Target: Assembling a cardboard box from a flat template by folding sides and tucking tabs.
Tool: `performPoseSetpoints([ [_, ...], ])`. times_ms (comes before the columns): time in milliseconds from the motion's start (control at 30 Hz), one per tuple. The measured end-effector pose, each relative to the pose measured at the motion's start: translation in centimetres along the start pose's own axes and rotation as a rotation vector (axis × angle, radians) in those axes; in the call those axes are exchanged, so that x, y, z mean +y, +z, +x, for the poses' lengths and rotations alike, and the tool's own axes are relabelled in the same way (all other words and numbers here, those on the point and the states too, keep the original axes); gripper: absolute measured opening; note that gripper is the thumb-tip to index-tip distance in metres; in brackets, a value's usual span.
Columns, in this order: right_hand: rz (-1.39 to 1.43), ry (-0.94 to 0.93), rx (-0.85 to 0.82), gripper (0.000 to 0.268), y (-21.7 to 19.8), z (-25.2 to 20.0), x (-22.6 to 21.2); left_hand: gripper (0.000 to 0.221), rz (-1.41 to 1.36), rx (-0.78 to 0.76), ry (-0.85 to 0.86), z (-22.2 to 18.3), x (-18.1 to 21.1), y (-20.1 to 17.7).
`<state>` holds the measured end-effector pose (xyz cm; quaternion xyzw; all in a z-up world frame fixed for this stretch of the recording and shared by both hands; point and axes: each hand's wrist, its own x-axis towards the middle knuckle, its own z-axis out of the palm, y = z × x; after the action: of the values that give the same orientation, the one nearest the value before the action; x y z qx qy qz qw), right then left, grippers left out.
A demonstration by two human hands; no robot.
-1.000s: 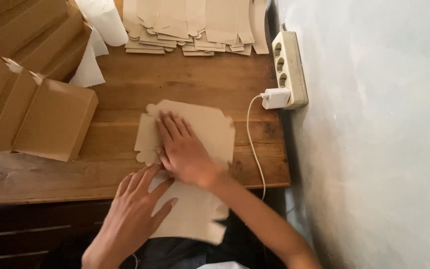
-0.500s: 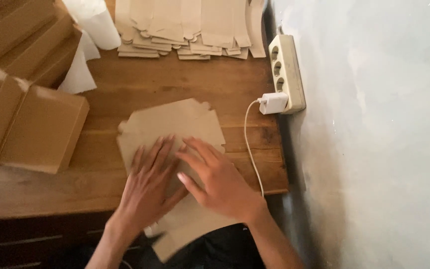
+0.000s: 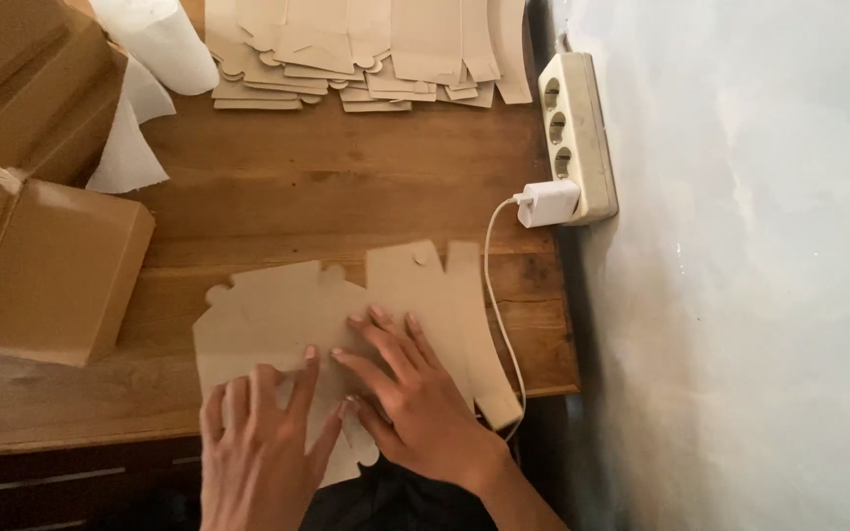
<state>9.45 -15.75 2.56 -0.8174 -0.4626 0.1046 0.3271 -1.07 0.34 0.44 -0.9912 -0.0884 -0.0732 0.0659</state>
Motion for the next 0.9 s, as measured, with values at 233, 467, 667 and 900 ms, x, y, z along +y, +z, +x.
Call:
performPoseSetpoints([
  [233,0.210,-0.024,0.094,0.028,0.5,2.8,1.5,0.064,-0.315,0.011,-0.047,2.1,0.0,1.9],
  [467,-0.344,0.183,0.183,0.059,-0.6,3.9,5.0,0.089,-0.456,0.059,-0.072,3.8,-0.9,2.6],
  [667,-0.412,0.290,0.123,0.071,-1.1,3.9,5.3,0.089,-0.450,0.085,-0.098,4.2,-1.3,2.5],
  [900,-0.419,0.272,0.158,0.072,0.0,3.6,5.7,0.100,-0.472,-0.020,0.014,4.3,-5.3,2.4],
])
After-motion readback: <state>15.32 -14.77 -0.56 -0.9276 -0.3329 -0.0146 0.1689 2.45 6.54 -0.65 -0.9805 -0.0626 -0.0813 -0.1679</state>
